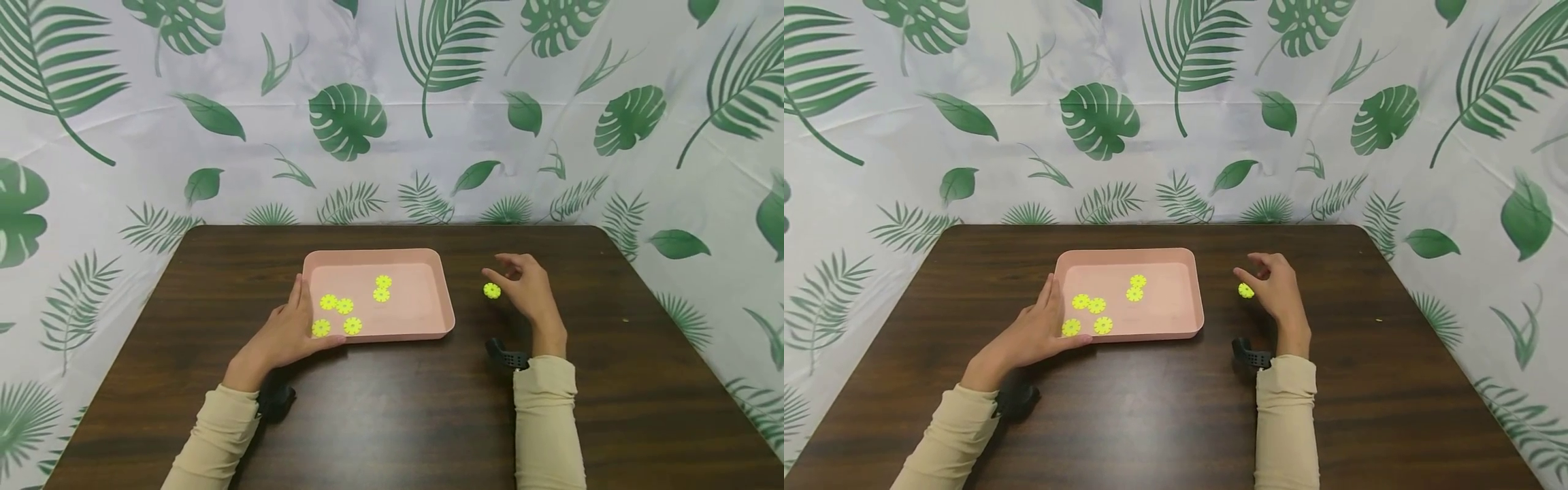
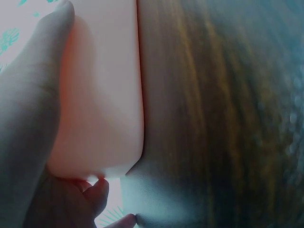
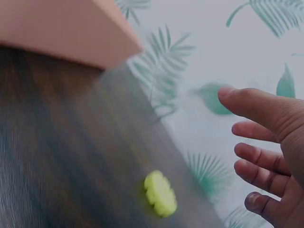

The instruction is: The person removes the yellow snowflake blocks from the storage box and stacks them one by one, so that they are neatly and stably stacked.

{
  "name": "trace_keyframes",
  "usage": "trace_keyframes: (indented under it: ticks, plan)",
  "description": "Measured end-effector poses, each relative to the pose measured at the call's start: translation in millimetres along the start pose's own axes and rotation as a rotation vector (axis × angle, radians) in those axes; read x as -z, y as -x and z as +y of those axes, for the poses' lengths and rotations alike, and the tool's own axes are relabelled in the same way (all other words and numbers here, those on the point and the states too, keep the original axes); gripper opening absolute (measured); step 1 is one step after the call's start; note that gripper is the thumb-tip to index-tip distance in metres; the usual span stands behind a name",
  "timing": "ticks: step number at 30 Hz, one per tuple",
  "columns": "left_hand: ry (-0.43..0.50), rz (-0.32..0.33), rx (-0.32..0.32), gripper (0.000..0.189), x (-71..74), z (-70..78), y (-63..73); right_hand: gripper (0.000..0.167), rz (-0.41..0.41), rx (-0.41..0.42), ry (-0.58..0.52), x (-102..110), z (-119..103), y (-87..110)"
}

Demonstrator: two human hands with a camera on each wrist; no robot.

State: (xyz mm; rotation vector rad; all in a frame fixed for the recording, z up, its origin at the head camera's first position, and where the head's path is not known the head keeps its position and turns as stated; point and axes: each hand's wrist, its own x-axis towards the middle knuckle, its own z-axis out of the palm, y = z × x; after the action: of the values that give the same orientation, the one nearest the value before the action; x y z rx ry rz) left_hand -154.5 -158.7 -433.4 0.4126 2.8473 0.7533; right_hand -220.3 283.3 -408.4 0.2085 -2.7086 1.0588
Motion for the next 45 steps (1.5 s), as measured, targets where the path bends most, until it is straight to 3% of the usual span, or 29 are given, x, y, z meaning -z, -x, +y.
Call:
trace_keyframes:
  ticks: [8, 28, 36, 45]
  plan:
    - [0.014, -0.002, -0.003, 0.135, 0.1, -1.2, -0.5, 0.048, 0.020, 0.053, -0.060, -8, -37, -5.1]
    - [0.012, 0.013, -0.019, 0.136, -0.2, -6.2, -3.0, 0.045, -0.084, 0.160, -0.189, -63, -102, -19.9]
    - [0.015, -0.003, -0.006, 0.137, 0.1, -5.0, -2.0, 0.043, -0.154, 0.161, -0.218, -89, -122, -22.0]
    - [0.009, -0.012, -0.004, 0.139, 0.8, -5.2, -3.1, 0.046, -0.295, 0.261, -0.189, -117, -147, -22.5]
